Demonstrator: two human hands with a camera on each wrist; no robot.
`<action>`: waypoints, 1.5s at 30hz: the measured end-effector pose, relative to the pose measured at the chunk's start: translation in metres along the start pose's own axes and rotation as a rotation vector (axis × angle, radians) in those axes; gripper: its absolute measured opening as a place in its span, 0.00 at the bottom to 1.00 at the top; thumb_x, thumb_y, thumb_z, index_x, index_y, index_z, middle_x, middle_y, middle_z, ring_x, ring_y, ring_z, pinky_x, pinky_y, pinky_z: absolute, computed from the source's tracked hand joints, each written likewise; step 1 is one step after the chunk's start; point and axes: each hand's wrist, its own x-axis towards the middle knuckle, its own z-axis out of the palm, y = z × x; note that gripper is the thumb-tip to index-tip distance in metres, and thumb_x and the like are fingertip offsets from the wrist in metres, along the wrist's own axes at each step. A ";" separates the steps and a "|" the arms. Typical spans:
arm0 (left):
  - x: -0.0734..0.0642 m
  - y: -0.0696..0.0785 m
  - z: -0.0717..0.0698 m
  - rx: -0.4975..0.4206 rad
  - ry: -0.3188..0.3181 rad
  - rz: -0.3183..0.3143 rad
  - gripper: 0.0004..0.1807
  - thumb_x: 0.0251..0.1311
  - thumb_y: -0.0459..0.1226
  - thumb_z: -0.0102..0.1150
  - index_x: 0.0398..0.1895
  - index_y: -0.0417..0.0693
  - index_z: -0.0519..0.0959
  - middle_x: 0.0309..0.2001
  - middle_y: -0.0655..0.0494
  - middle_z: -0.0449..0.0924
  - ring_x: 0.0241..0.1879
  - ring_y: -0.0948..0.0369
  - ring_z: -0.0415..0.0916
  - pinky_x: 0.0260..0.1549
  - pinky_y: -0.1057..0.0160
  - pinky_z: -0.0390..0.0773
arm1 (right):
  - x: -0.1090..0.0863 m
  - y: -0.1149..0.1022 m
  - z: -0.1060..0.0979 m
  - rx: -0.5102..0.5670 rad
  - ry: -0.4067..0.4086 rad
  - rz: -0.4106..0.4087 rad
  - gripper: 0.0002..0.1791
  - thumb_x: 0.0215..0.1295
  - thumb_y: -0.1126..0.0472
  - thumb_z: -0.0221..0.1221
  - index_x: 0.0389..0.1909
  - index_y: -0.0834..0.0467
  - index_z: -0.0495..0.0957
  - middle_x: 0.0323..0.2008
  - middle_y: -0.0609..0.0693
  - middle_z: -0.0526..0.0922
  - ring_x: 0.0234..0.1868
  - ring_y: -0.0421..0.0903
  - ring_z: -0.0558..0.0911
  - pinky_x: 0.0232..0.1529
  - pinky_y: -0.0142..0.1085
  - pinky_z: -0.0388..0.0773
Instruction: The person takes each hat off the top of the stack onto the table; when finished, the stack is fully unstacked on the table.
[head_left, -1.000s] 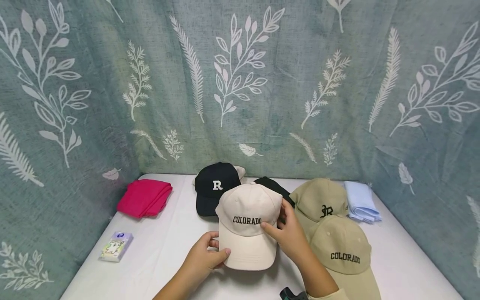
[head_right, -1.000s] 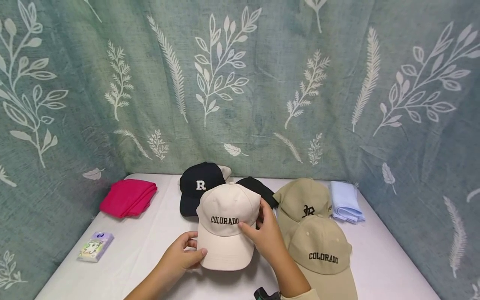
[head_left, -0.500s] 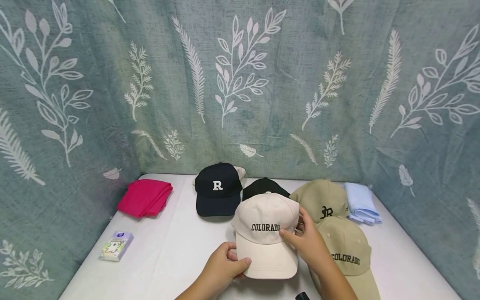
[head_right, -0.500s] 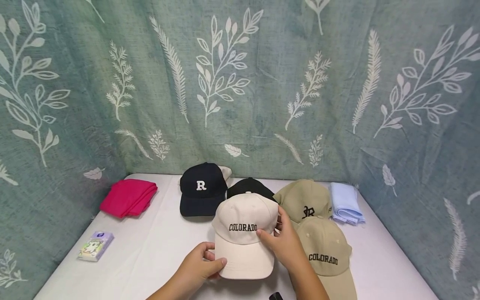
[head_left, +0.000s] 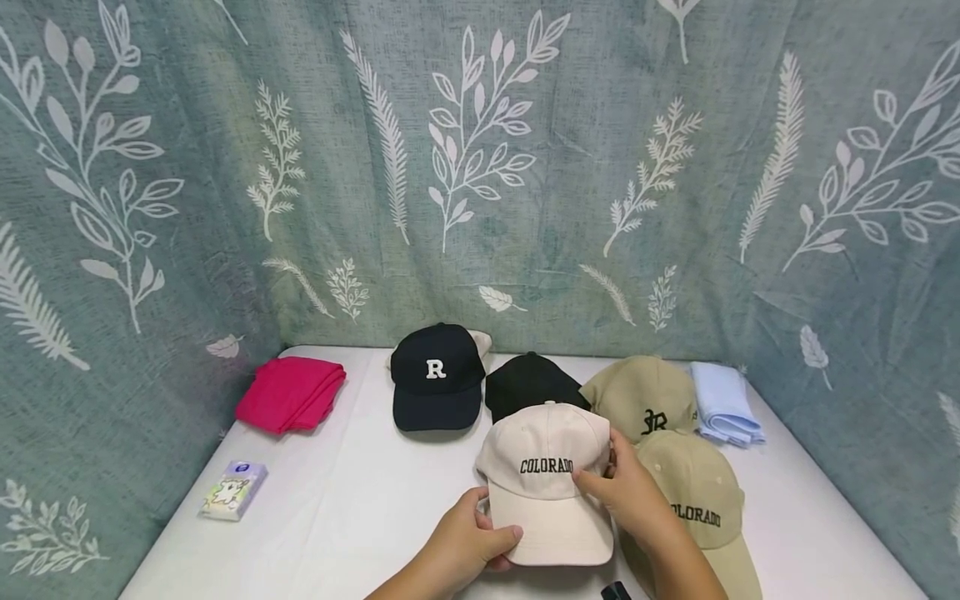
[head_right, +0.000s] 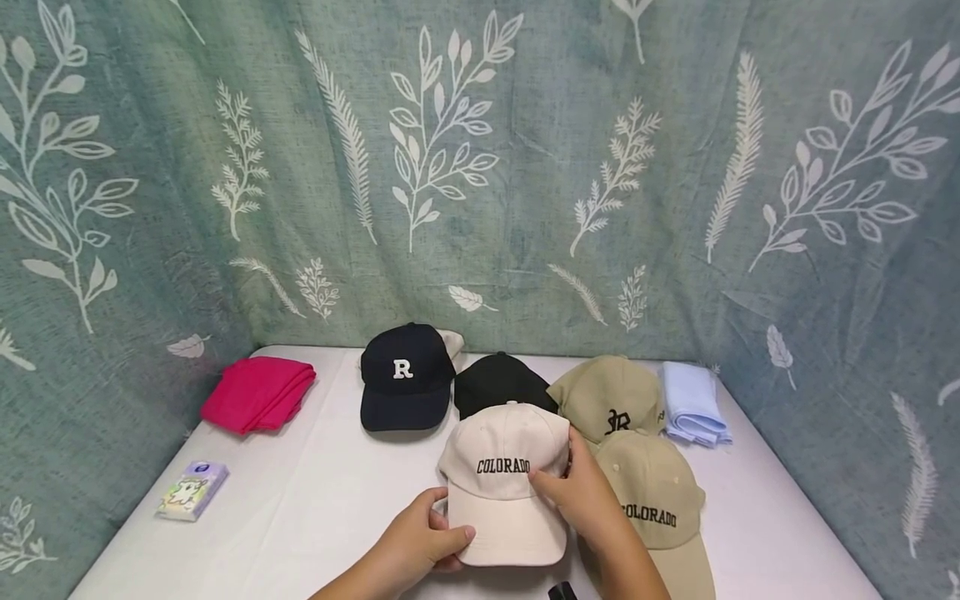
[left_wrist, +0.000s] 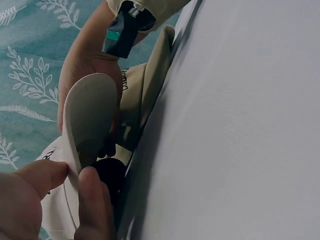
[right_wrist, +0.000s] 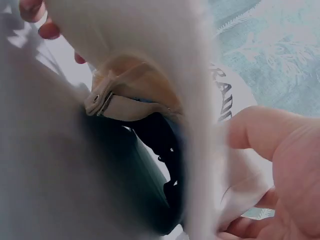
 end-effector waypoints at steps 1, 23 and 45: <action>0.001 -0.001 0.001 0.001 -0.002 -0.002 0.51 0.57 0.38 0.77 0.76 0.27 0.57 0.36 0.46 0.72 0.24 0.59 0.84 0.28 0.63 0.88 | 0.000 0.001 0.000 -0.011 -0.004 0.000 0.47 0.65 0.65 0.69 0.79 0.62 0.52 0.62 0.66 0.76 0.61 0.55 0.80 0.57 0.38 0.79; 0.021 0.000 0.004 0.288 0.014 0.056 0.38 0.53 0.47 0.79 0.56 0.29 0.71 0.26 0.50 0.79 0.20 0.59 0.81 0.23 0.62 0.74 | -0.001 -0.008 0.000 -0.074 -0.004 0.006 0.64 0.64 0.59 0.72 0.83 0.60 0.32 0.73 0.75 0.62 0.76 0.71 0.62 0.75 0.63 0.63; 0.023 0.001 0.000 0.535 -0.026 0.094 0.36 0.50 0.52 0.80 0.51 0.36 0.75 0.42 0.46 0.70 0.31 0.56 0.72 0.31 0.58 0.75 | -0.005 -0.003 0.001 -0.197 0.033 -0.002 0.59 0.57 0.58 0.76 0.81 0.64 0.49 0.74 0.70 0.64 0.72 0.64 0.71 0.71 0.57 0.69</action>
